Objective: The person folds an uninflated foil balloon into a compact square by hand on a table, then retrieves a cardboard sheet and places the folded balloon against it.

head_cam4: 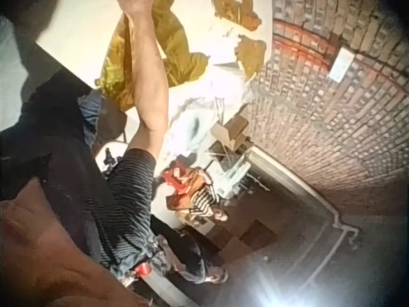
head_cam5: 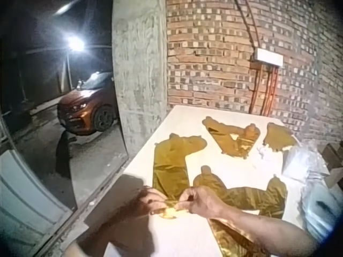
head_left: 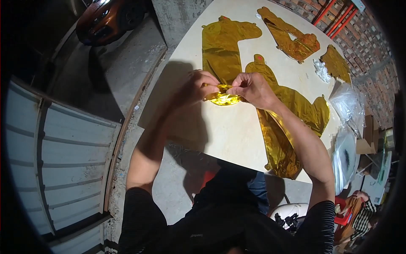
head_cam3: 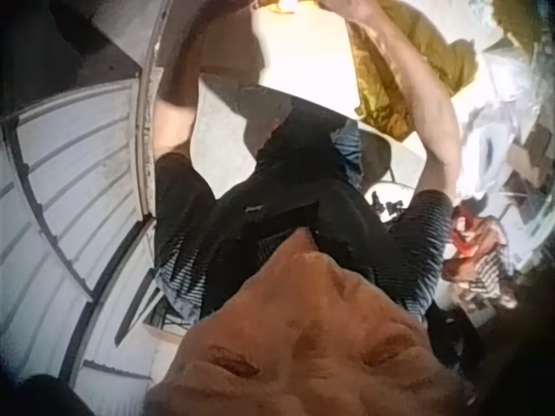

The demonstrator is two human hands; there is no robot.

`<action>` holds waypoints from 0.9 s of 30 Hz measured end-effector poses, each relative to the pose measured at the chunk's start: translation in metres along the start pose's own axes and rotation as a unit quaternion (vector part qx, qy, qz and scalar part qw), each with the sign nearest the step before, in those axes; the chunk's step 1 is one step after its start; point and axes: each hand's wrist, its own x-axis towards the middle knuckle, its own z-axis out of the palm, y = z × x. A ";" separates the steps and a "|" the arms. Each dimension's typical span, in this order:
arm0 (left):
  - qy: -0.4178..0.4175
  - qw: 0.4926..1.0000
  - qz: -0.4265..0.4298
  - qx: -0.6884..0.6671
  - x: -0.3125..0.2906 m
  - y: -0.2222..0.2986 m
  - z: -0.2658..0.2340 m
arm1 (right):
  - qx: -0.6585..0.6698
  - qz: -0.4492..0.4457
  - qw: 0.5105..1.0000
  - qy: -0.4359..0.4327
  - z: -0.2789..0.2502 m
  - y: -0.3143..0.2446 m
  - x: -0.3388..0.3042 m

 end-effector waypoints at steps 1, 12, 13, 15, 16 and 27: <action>-0.017 0.989 -0.138 -0.058 0.009 0.005 0.000 | 0.031 0.011 0.999 -0.004 -0.001 0.006 0.002; 0.025 0.930 -0.334 -0.150 0.009 -0.005 0.007 | -0.336 -0.324 0.880 0.088 0.003 -0.015 -0.036; 0.035 0.928 -0.339 -0.152 0.011 -0.003 0.007 | -0.394 -0.327 0.856 0.075 0.004 -0.012 -0.036; 0.044 0.926 -0.343 -0.153 0.017 0.004 0.003 | -0.378 -0.332 0.860 0.084 0.004 -0.004 -0.032; 0.035 0.922 -0.357 -0.147 0.021 0.010 0.000 | -0.344 -0.308 0.882 0.093 0.004 -0.004 -0.031; 0.101 0.934 -0.287 -0.186 0.003 -0.008 0.000 | -0.089 -0.132 0.980 0.116 0.009 -0.005 -0.007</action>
